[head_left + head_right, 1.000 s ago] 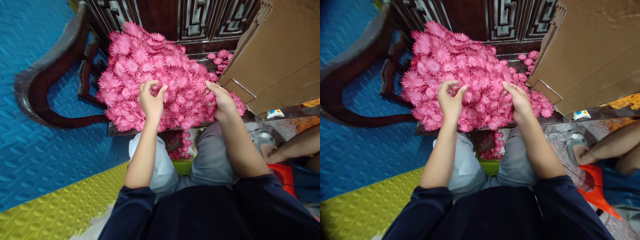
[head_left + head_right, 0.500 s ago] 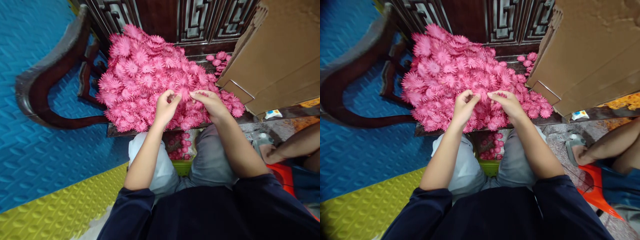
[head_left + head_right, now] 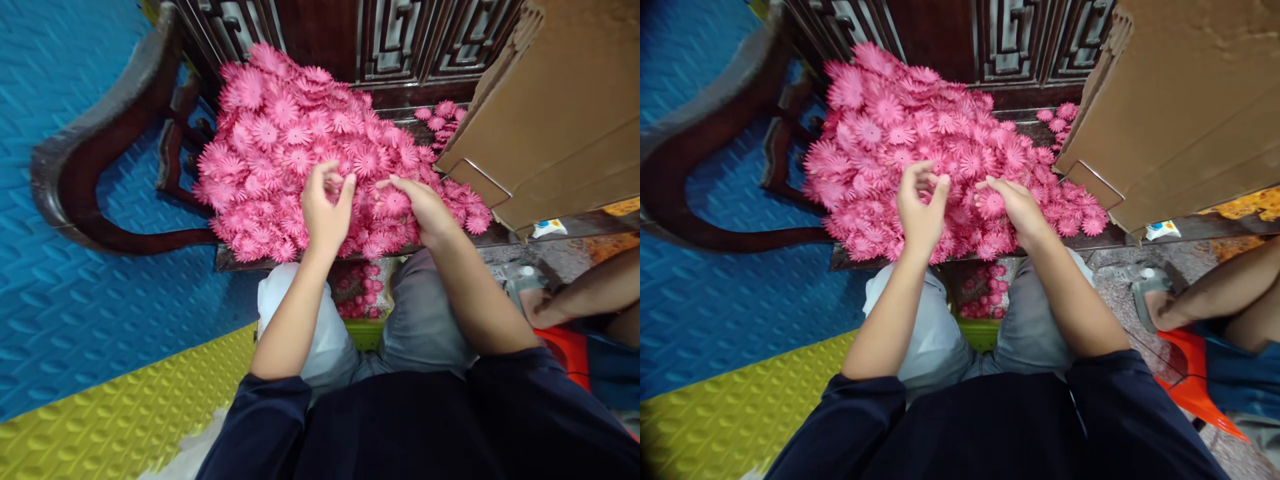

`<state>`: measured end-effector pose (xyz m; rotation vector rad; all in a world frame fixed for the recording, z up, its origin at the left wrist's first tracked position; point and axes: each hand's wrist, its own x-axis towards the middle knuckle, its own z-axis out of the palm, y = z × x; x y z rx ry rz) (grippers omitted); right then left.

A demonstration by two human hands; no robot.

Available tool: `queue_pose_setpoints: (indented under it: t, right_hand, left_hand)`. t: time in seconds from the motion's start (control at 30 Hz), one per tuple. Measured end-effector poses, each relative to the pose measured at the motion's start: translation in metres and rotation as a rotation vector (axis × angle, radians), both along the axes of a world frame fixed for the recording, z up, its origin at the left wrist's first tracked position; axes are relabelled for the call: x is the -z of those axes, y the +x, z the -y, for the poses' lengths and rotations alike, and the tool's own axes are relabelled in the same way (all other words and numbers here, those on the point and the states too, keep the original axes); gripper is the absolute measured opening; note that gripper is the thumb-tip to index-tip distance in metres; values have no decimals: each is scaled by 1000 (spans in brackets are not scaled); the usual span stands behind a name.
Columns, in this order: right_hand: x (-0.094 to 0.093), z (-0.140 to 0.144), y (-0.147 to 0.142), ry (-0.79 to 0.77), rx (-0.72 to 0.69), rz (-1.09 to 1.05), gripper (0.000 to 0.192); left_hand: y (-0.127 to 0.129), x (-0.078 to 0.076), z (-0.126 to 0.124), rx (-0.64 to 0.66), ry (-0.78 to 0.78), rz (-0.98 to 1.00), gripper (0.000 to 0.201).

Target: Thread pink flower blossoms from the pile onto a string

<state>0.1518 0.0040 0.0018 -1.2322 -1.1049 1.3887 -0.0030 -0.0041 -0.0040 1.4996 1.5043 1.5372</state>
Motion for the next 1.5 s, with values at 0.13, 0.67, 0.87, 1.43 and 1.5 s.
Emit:
queue_pose_setpoints:
  t: [0.13,0.67,0.87,1.43,1.5]
  right_hand:
    - [-1,3,-7,-11,16,-34,27]
    - [-12,8,-8,-128,-79,-6,22]
    - [-12,8,-8,-87,-217,66,23]
    - [-7,6,-16,88,-70,120,26]
    - [-3,5,-15,143,-74,113,25]
  left_hand:
    - [16,2,7,218,-40,-155,13]
    - [13,4,-2,69,-123,312,9]
    - [7,2,-4,29,-151,400,10]
    - [8,1,-2,-23,-145,379,16]
    - [8,3,-2,-16,-167,385,18]
